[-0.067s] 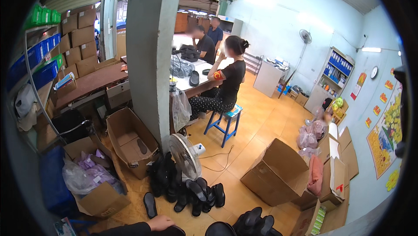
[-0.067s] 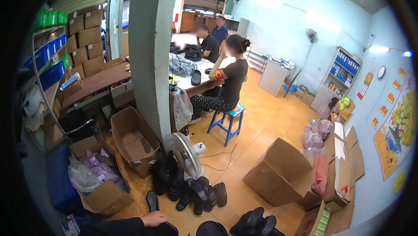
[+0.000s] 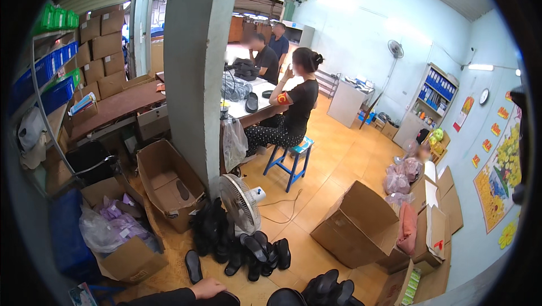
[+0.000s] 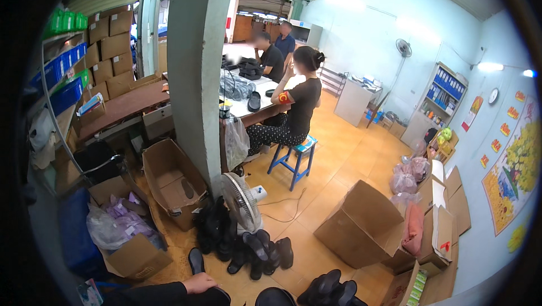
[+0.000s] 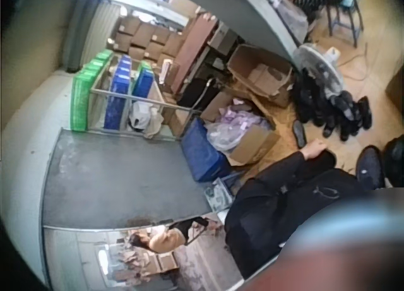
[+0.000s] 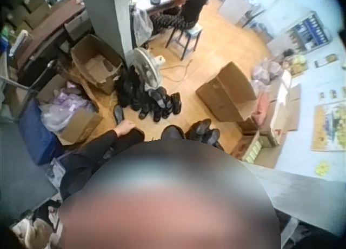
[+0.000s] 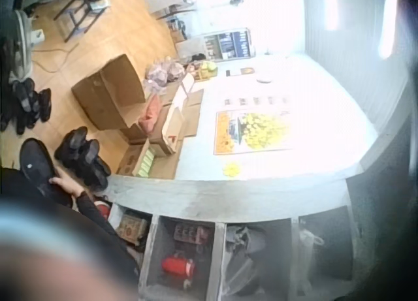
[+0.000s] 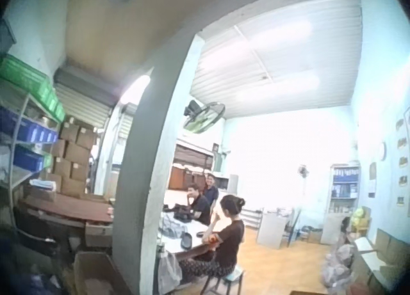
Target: The person picks up black slippers from the floor, stacks them into piles, and then moves to a table to arrange them in rows. The person handles the slippers by hand, organizing them into neat stacks and lines.
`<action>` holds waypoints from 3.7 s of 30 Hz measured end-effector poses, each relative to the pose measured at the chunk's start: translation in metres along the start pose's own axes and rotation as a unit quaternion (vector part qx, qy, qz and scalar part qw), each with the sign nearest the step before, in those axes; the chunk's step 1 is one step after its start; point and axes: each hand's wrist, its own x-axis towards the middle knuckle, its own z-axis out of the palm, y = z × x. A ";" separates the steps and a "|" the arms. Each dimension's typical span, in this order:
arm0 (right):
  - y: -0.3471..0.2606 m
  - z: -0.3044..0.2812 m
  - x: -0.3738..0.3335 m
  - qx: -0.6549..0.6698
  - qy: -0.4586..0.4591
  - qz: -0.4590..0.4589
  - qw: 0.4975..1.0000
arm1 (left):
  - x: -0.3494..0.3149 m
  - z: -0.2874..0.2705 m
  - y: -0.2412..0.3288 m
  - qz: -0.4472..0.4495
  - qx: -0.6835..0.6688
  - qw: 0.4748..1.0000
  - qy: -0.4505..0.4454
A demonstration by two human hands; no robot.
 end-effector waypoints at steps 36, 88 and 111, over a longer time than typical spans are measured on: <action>0.079 0.150 -0.138 0.173 0.235 0.079 0.953 | 0.083 0.009 0.017 -0.195 -0.107 0.955 -0.198; 0.628 -0.025 0.465 0.328 0.346 0.006 0.879 | 0.236 0.420 -0.418 -0.334 -0.159 0.929 -0.022; 0.771 -0.054 0.315 0.559 0.471 0.212 0.649 | 0.111 0.468 -0.360 -0.460 -0.196 0.863 -0.071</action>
